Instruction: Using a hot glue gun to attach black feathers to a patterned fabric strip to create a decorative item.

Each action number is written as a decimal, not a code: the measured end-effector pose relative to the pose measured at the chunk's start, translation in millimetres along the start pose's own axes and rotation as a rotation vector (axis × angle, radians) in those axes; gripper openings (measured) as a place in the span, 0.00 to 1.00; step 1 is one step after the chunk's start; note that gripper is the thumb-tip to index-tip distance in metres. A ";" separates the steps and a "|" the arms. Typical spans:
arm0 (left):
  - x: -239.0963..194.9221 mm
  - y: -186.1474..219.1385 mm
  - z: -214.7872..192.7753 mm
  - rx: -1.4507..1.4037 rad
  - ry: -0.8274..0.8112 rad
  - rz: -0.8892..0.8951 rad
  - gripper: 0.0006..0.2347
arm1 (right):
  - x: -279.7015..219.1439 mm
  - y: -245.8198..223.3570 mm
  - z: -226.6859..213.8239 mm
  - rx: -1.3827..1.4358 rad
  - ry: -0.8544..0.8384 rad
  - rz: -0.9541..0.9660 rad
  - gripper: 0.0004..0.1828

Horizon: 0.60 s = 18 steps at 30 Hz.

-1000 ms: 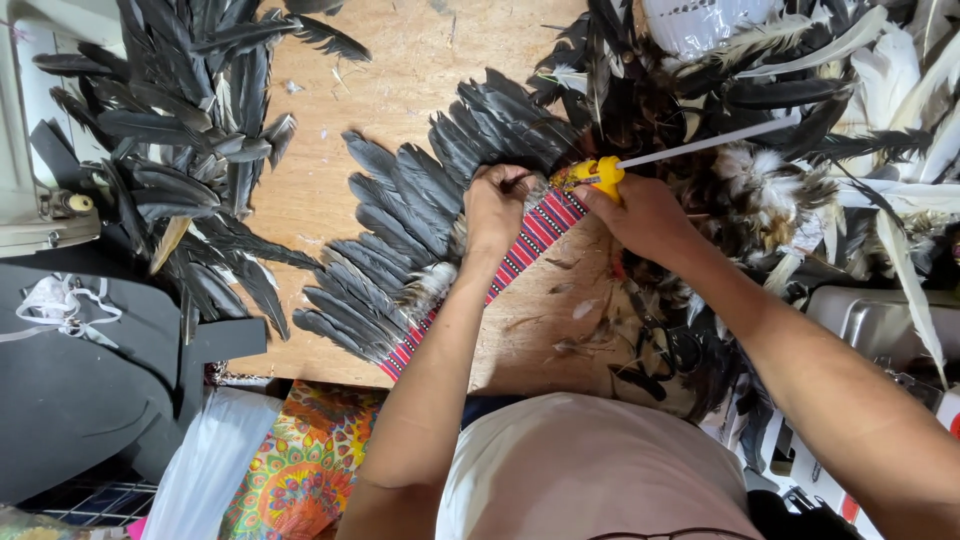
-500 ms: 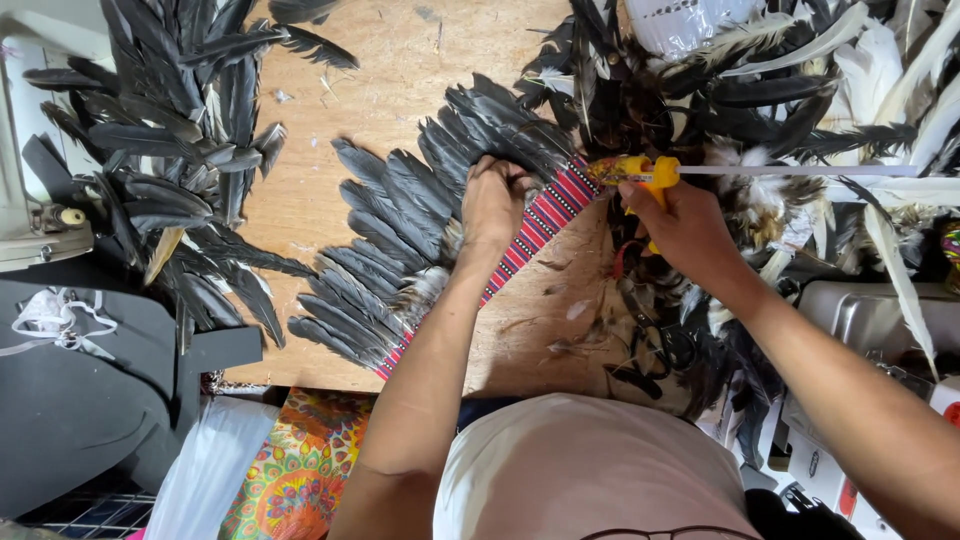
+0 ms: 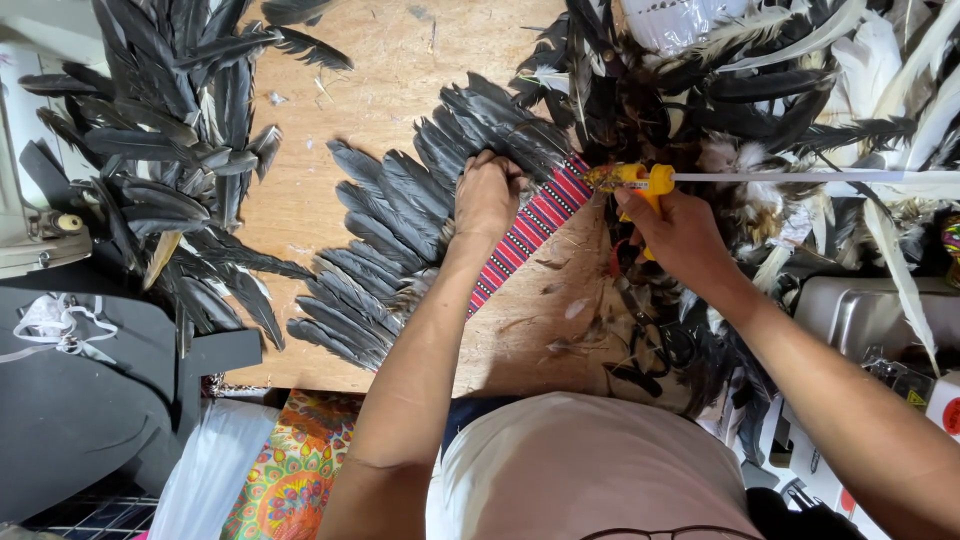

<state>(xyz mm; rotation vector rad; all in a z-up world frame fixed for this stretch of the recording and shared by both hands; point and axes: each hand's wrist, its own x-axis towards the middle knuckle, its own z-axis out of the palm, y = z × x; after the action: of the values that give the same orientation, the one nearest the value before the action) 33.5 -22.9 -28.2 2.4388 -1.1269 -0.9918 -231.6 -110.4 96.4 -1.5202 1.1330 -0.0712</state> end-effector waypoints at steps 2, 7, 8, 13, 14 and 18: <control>-3.4 3.0 -8.3 -0.001 -0.007 0.011 0.04 | 0.1 4.5 1.0 0.005 0.003 -0.010 0.30; -16.1 16.6 -33.1 0.017 -0.025 0.031 0.10 | -1.3 6.1 2.5 0.013 0.006 -0.004 0.30; -15.9 16.8 -32.6 0.027 -0.029 0.035 0.08 | -1.6 7.3 2.8 0.011 0.008 -0.002 0.29; -12.7 14.0 -26.0 0.045 -0.019 0.051 0.07 | -5.2 3.5 2.8 0.016 0.006 0.007 0.29; -13.9 14.5 -27.0 0.059 -0.015 0.059 0.07 | -5.4 3.9 2.8 0.021 0.008 0.008 0.29; -14.9 13.0 -24.7 0.078 0.004 0.074 0.07 | -6.7 3.5 3.1 0.035 0.019 0.032 0.29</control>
<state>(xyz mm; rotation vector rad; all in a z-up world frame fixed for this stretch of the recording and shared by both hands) 36.2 -21.2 3.2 2.4388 -1.2674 -0.9372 -235.3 -103.1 96.2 -1.4733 1.1648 -0.0834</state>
